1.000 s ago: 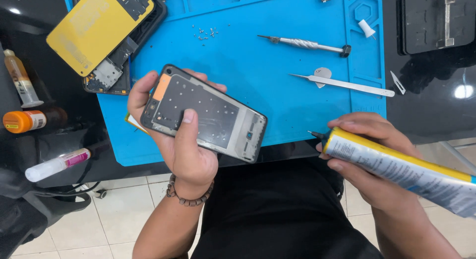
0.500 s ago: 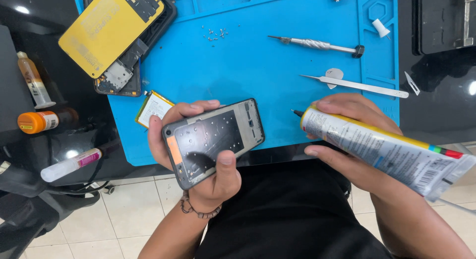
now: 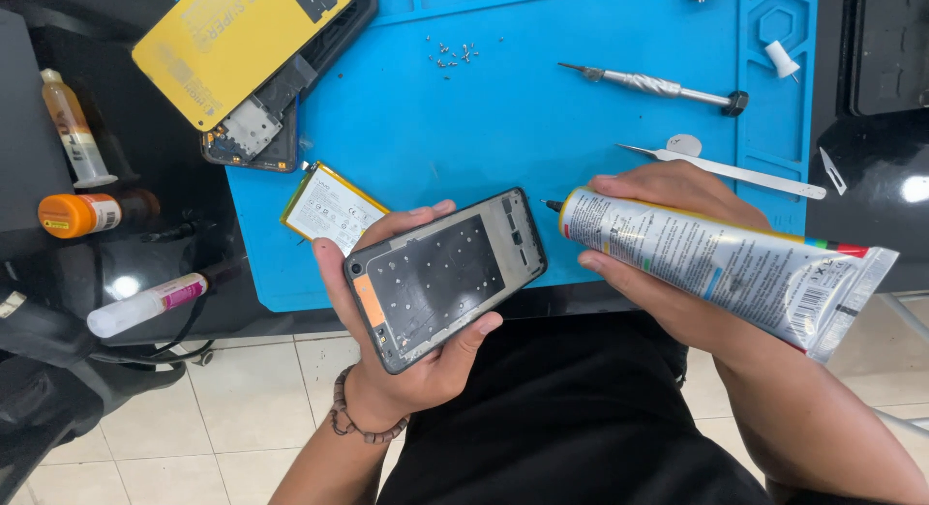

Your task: The person applies adhesive from a tube along the edges of a smartphone frame. They then pick up a smartphone screen assembly and align it with the frame, pressing the edges together to secure the bond. Finally, they flip the phone over and press along the seams to ensure the screen is properly attached.

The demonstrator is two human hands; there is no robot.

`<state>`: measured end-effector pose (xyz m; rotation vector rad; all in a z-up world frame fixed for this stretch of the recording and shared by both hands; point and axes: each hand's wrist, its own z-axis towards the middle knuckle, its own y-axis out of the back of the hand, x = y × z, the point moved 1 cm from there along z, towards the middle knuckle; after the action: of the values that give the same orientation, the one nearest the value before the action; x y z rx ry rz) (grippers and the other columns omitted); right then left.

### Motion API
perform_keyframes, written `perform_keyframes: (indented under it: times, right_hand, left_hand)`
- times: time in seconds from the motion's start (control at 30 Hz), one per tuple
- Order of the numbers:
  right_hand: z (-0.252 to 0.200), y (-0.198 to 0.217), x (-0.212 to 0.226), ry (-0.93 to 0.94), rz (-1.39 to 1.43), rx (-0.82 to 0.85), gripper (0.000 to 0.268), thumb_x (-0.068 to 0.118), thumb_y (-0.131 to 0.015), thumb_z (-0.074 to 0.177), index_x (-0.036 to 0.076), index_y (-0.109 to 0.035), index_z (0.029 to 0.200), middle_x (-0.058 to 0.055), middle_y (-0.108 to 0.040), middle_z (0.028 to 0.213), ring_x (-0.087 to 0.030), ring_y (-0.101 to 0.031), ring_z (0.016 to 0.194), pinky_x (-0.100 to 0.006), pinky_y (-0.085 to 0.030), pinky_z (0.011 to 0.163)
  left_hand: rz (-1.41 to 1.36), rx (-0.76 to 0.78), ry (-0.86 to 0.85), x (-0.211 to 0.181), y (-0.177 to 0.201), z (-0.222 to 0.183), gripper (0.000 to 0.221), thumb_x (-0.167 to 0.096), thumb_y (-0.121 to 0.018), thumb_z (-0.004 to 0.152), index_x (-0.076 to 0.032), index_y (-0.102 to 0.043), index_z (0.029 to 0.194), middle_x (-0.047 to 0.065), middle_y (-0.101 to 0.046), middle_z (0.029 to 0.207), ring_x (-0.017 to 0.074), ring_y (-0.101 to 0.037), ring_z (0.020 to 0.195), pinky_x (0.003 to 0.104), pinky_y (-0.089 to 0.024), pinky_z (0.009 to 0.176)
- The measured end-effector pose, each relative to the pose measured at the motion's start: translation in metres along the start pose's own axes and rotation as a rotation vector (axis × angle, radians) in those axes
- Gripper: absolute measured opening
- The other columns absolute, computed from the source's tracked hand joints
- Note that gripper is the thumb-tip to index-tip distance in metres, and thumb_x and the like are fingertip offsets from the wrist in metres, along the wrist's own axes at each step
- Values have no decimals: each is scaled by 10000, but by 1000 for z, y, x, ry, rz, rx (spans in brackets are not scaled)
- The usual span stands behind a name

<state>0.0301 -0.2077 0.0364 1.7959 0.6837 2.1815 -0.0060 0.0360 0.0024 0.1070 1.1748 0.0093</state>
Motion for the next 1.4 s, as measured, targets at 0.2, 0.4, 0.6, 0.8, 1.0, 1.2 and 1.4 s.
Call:
perform_keyframes:
  times: [0.2,0.4,0.6,0.8,1.0,1.2,1.4]
  right_hand:
    - [9,-5,3,23,-85,40,456,191,-838,908,108,-641,1311,-80,-693,1266,-238,-679,1193,-367,-543,1037]
    - [15,-6,8,58,-42,42,426,202,-806,894,72,-665,1274,-124,-700,1211,-243,-717,1128,-334,-591,967]
    - [17,-11,6,84,-71,17,385,180,-797,909,55,-675,1252,-130,-723,1208,-253,-728,1115,-347,-599,992]
    - [18,-11,5,75,-87,42,406,190,-817,896,51,-682,1253,-131,-734,1198,-260,-730,1119,-337,-594,975]
    - [20,-11,5,81,-89,57,407,167,-815,903,39,-672,1262,-150,-727,1203,-273,-728,1123,-349,-593,988]
    - [18,-11,4,79,-80,61,391,131,-810,914,31,-671,1265,-149,-726,1213,-272,-720,1128,-353,-592,996]
    - [16,-11,8,92,-73,49,367,85,-805,928,22,-669,1263,-155,-722,1209,-267,-717,1113,-347,-588,990]
  left_hand:
    - [23,-32,-57,3,-2,2,1036,-177,-741,971,-256,-7,1699,257,-458,1458,464,-571,1388,679,-518,1278]
    - [-50,-32,-57,2,-3,4,1021,-132,-720,977,-263,-12,1702,262,-434,1464,470,-541,1399,712,-499,1294]
    - [-38,-59,-61,3,-4,6,993,-157,-713,979,-245,-35,1700,272,-445,1433,437,-547,1351,720,-535,1258]
    - [-47,-59,-48,4,-3,5,1030,-134,-732,957,-266,-36,1704,279,-448,1440,467,-565,1363,705,-531,1264]
    - [-49,-67,-41,5,-4,4,1022,-147,-727,961,-260,-36,1705,284,-455,1435,471,-576,1353,703,-537,1259]
    - [-26,-57,-53,5,-4,4,1012,-162,-721,972,-267,-35,1709,275,-447,1451,484,-586,1353,687,-549,1247]
    - [13,-42,-64,4,-4,3,1015,-162,-736,975,-246,-31,1700,271,-440,1457,475,-579,1365,686,-567,1238]
